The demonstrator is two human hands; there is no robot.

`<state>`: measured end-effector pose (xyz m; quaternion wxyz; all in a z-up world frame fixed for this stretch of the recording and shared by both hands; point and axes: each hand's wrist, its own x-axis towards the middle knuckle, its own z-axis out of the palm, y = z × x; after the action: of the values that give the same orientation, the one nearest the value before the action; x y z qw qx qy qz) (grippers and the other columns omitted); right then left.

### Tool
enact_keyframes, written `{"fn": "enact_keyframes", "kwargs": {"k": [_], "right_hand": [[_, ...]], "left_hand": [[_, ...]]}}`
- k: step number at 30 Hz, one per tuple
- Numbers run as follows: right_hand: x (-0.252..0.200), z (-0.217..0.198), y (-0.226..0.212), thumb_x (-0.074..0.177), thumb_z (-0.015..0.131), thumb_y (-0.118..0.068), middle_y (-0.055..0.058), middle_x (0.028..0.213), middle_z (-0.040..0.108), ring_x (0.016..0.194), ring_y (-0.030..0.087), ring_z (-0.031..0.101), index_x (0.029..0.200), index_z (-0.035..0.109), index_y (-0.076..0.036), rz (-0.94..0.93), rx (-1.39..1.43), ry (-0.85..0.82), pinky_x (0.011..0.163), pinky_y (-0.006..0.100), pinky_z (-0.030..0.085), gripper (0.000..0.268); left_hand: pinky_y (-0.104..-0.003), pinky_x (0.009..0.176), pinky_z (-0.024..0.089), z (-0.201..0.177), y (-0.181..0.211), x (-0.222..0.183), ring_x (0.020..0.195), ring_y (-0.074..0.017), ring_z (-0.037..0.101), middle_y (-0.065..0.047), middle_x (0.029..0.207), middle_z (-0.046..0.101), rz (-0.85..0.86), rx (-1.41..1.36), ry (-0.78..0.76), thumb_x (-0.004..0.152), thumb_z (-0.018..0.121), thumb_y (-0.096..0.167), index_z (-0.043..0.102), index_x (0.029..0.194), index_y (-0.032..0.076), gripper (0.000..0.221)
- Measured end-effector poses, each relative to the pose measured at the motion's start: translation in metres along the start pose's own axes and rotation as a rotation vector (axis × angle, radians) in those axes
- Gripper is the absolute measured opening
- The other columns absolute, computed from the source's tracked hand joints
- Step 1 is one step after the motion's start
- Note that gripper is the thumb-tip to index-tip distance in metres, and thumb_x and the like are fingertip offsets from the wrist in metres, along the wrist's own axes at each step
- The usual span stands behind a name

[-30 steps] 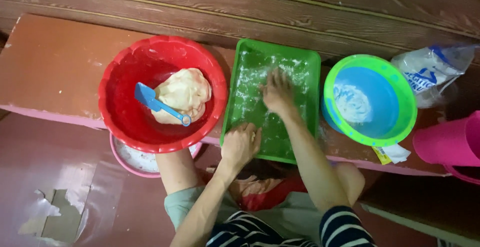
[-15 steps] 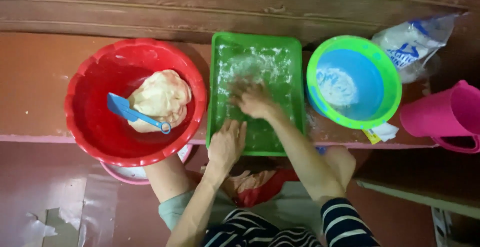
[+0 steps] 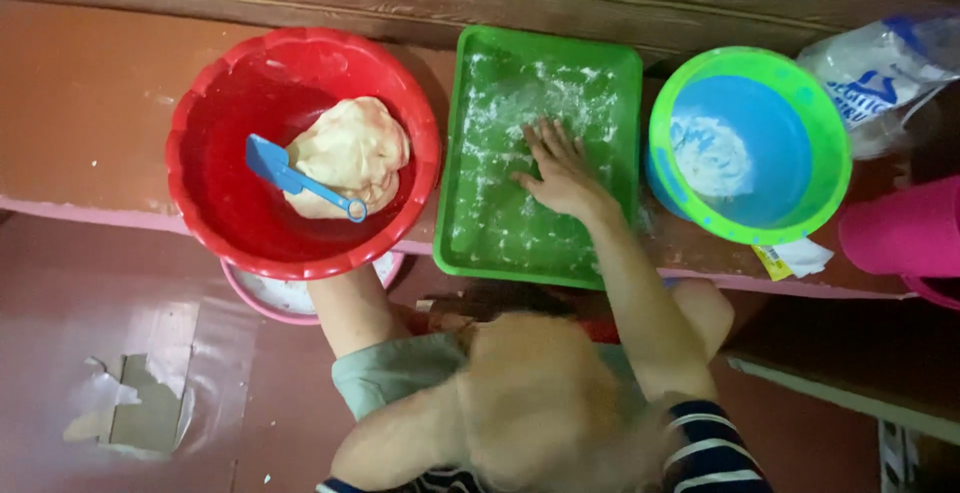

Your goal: Kneading a large mass of dough in a bowl and then dividing it into small balls on a tray.

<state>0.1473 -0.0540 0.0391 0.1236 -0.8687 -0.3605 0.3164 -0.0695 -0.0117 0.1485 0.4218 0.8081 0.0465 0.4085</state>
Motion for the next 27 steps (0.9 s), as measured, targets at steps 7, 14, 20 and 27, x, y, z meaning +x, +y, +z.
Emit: {"fn": "enact_keyframes", "kwargs": {"k": [7, 14, 20, 27], "right_hand": [[0.004, 0.005, 0.009, 0.107, 0.04, -0.059, 0.015, 0.172, -0.006, 0.158, 0.033, -0.01, 0.168, 0.007, -0.017, -0.018, -0.017, 0.009, 0.125, 0.056, -0.006, 0.081], [0.004, 0.007, 0.011, 0.109, 0.04, -0.057, 0.016, 0.172, -0.005, 0.158, 0.034, -0.009, 0.168, 0.007, -0.018, -0.039, 0.005, 0.022, 0.125, 0.056, -0.005, 0.078], [0.014, 0.013, 0.018, 0.106, 0.035, -0.059, 0.011, 0.171, -0.015, 0.157, 0.029, -0.014, 0.166, -0.001, -0.02, -0.028, -0.068, 0.006, 0.125, 0.053, -0.007, 0.081], [0.008, 0.026, -0.008, 0.108, 0.036, -0.058, 0.014, 0.172, 0.004, 0.157, 0.037, 0.001, 0.166, 0.018, -0.018, 0.078, -0.105, 0.101, 0.124, 0.062, 0.003, 0.073]], "left_hand": [[-0.031, 0.044, 0.049, 0.006, -0.012, -0.009, 0.048, -0.0244, 0.061, 0.002, 0.057, 0.051, -0.022, 0.056, -0.071, 0.083, 0.077, 0.018, 0.048, 0.063, 0.019, 0.035], [-0.034, 0.047, 0.049, 0.017, -0.039, -0.02, 0.052, -0.0259, 0.063, 0.0, 0.059, 0.052, -0.042, 0.101, -0.136, 0.084, 0.076, 0.018, 0.049, 0.065, 0.018, 0.033], [-0.035, 0.049, 0.05, 0.021, -0.061, -0.028, 0.055, -0.0272, 0.064, -0.001, 0.06, 0.053, -0.054, 0.144, -0.184, 0.084, 0.076, 0.018, 0.05, 0.067, 0.017, 0.032], [-0.038, 0.051, 0.051, 0.028, -0.09, -0.041, 0.059, -0.0288, 0.065, -0.002, 0.062, 0.054, -0.053, 0.198, -0.217, 0.085, 0.075, 0.018, 0.05, 0.069, 0.016, 0.03]]}}
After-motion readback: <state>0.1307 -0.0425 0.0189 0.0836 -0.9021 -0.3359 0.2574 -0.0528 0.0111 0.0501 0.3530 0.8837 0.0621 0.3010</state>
